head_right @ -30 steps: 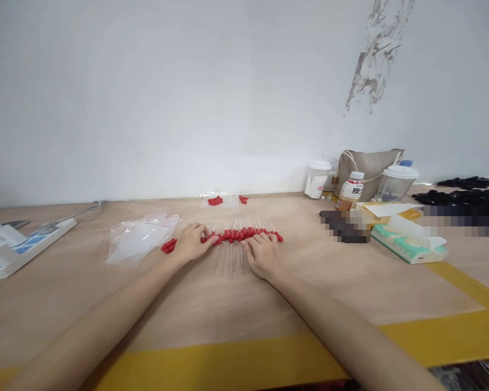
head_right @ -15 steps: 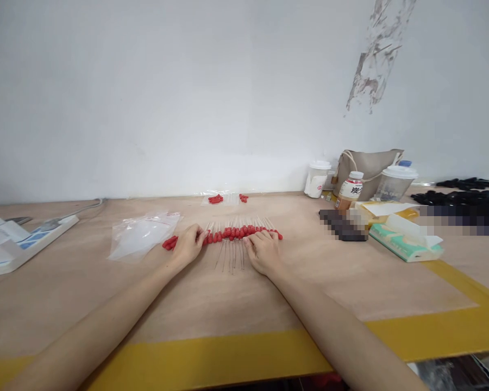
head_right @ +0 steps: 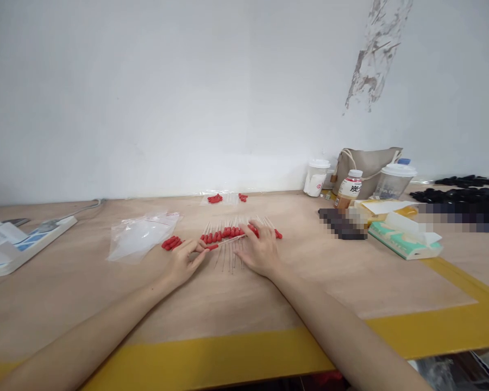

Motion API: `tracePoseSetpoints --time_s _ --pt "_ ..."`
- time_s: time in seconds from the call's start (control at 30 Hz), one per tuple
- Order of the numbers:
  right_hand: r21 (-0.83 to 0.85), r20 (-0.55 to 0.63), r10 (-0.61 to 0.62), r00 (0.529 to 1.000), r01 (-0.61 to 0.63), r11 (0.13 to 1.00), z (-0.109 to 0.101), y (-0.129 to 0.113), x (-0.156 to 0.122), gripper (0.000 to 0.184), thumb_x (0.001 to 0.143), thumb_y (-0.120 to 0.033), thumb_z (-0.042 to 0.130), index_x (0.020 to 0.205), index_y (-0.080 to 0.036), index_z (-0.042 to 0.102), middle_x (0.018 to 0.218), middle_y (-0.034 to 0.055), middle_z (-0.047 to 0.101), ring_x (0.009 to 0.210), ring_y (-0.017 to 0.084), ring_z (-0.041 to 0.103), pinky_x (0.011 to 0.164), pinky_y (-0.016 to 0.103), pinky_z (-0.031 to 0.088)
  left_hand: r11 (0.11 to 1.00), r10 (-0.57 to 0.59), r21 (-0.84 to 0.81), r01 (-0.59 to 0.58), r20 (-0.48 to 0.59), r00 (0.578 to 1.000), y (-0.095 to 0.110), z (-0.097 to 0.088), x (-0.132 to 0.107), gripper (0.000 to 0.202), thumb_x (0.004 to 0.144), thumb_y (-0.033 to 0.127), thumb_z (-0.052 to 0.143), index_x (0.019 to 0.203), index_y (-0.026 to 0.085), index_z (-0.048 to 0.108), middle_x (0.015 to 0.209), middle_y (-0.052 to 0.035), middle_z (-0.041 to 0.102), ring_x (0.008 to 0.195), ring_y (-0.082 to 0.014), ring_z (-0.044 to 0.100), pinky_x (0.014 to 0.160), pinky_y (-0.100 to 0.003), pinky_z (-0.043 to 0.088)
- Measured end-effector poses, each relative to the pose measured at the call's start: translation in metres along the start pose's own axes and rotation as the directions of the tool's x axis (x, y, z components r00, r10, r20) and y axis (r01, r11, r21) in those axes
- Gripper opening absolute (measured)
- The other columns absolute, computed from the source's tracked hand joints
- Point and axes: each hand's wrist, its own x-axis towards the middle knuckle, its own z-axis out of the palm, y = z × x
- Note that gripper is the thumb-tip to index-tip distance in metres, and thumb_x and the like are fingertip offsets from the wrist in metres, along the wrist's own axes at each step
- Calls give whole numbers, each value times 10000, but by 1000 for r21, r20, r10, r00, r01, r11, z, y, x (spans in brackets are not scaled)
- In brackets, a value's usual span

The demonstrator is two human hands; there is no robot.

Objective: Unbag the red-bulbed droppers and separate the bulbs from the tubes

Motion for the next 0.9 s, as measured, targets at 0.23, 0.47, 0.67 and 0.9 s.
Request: tracePoseSetpoints --time_s 0.23,0.47,0.67,0.9 --pt "50 126 -225 966 220 974 -1 -4 -2 315 818 -371 477 1100 -252 551 979 34 614 989 178 463 952 396 181 982 183 26 -185 62 981 -2 6 -3 165 845 201 416 693 177 476 843 -36 552 756 -109 544 675 -227 440" --pt "51 136 -267 954 262 964 3 -8 -4 215 858 -279 425 921 -224 624 718 4 624 771 136 483 904 380 210 971 235 43 -237 45 971 1 9 -3 88 840 222 441 805 177 509 864 -45 552 802 -128 548 726 -254 453" --pt "77 67 -308 949 303 950 3 -17 -3 188 843 -247 446 827 -199 627 658 -2 592 718 125 462 871 363 242 945 309 78 -319 112 944 0 12 -1 242 831 251 487 1066 199 516 1006 -58 568 976 -169 503 865 -328 403" --pt "88 62 -361 931 355 931 1 -16 -4 190 838 -224 444 783 -210 625 591 -18 564 685 113 446 878 362 218 938 284 162 -305 141 948 0 11 -1 168 841 298 471 836 177 588 803 -41 600 827 -165 518 776 -324 387"
